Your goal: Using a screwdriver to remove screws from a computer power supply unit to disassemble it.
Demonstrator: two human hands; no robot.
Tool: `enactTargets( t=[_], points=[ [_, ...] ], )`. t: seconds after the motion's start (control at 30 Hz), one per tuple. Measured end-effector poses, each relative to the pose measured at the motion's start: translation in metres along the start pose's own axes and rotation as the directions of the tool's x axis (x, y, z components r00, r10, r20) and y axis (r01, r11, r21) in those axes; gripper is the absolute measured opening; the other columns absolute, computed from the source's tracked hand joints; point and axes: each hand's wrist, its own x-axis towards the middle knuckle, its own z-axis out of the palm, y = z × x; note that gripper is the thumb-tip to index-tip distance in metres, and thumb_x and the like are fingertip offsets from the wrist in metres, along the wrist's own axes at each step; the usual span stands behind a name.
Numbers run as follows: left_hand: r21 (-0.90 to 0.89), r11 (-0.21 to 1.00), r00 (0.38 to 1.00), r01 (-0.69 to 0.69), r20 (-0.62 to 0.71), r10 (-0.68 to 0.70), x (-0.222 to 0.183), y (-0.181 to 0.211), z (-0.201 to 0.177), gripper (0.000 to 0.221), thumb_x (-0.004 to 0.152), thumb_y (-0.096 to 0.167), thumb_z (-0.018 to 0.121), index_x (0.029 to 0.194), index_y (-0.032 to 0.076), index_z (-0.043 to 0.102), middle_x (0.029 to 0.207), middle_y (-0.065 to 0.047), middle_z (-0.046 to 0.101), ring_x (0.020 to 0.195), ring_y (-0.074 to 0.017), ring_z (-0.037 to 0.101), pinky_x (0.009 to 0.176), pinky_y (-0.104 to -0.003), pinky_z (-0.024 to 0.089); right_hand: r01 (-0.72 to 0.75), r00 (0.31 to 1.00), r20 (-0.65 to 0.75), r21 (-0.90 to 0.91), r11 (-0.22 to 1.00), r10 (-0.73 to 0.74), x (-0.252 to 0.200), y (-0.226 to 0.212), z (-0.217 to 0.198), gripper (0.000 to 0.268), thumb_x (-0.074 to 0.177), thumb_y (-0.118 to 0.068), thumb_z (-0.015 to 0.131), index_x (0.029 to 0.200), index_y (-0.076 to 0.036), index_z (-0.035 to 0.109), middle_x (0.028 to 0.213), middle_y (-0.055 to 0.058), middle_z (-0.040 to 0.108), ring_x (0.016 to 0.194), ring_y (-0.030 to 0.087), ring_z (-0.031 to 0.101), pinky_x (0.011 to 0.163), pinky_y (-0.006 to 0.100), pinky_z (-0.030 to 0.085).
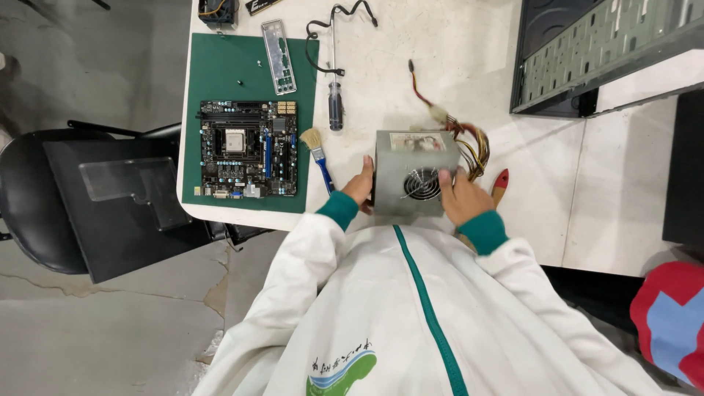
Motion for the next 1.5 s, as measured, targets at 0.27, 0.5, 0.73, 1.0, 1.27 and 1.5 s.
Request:
enactTargets(
  t=[0.27,0.5,0.73,1.0,1.27,1.5],
  points=[
    [0.252,0.957,0.976,-0.147,-0.120,0.181,0.151,-0.075,-0.025,0.106,0.094,0.092,0.024,0.166,0.015,0.024,0.165,-0.021,0.034,0.154,-0.0364,0.028,0.125,-0.053,0.021,0.034,0.994,-0.104,0.006,0.999,-0.034,0.018,0.012,-0.009,0.074,0.106,-0.053,0.045,0.159,-0.002,0.036,0.141,0.038,0.050,0.113,0.052,0.063,0.090,0.058,0.053],
    [0.100,0.979,0.975,-0.175,-0.119,0.186,0.142,-0.093,-0.003,0.108,0.094,0.075,0.055,0.167,0.007,0.014,0.164,-0.029,0.030,0.151,-0.0445,0.033,0.123,-0.055,0.029,-0.034,0.862,-0.438,0.450,0.892,0.254,0.046,0.084,0.035,0.066,0.089,-0.042,0.081,0.136,-0.021,0.040,0.131,0.011,0.033,0.130,0.039,0.052,0.108,0.056,0.048],
    [0.101,0.972,0.965,-0.210,-0.141,0.223,0.138,-0.101,0.024,0.141,0.067,0.082,0.079,0.168,0.013,0.009,0.163,-0.026,0.025,0.149,-0.0474,0.034,0.125,-0.055,0.031,-0.193,0.980,0.197,0.973,-0.128,0.019,0.091,0.097,0.044,0.079,0.098,-0.049,0.072,0.154,-0.002,0.041,0.151,0.020,0.049,0.141,0.039,0.050,0.114,0.048,0.043],
    [-0.113,0.963,0.963,-0.243,-0.150,0.226,0.127,-0.101,0.013,0.132,0.073,0.070,0.084,0.169,0.017,0.011,0.167,-0.024,0.021,0.154,-0.0423,0.025,0.128,-0.052,0.023,0.251,0.962,-0.255,0.967,-0.047,-0.098,0.071,0.078,0.017,0.039,0.085,-0.003,0.081,0.119,-0.004,0.062,0.096,0.020,0.073,0.086,0.032,0.076,0.079,0.047,0.064],
    [-0.315,0.806,0.860,-0.500,-0.290,0.420,0.050,-0.050,0.005,0.097,0.083,0.048,0.079,0.160,0.011,0.032,0.157,-0.017,0.043,0.146,-0.0315,0.041,0.124,-0.044,0.033,0.611,0.787,-0.612,0.791,-0.042,-0.078,0.000,0.062,-0.059,0.025,0.095,-0.019,0.074,0.111,-0.005,0.061,0.090,0.017,0.067,0.082,0.028,0.071,0.090,0.046,0.064],
    [0.178,0.972,0.924,-0.154,-0.322,0.205,0.136,-0.078,-0.017,0.116,0.075,0.076,0.077,0.166,0.027,0.024,0.157,-0.020,0.025,0.141,-0.0456,0.047,0.122,-0.049,0.040,0.507,0.853,-0.511,0.860,0.063,0.110,0.095,0.112,0.011,0.051,0.096,0.004,0.079,0.132,-0.008,0.046,0.100,0.008,0.058,0.077,0.025,0.074,0.065,0.034,0.070]
  ],
)
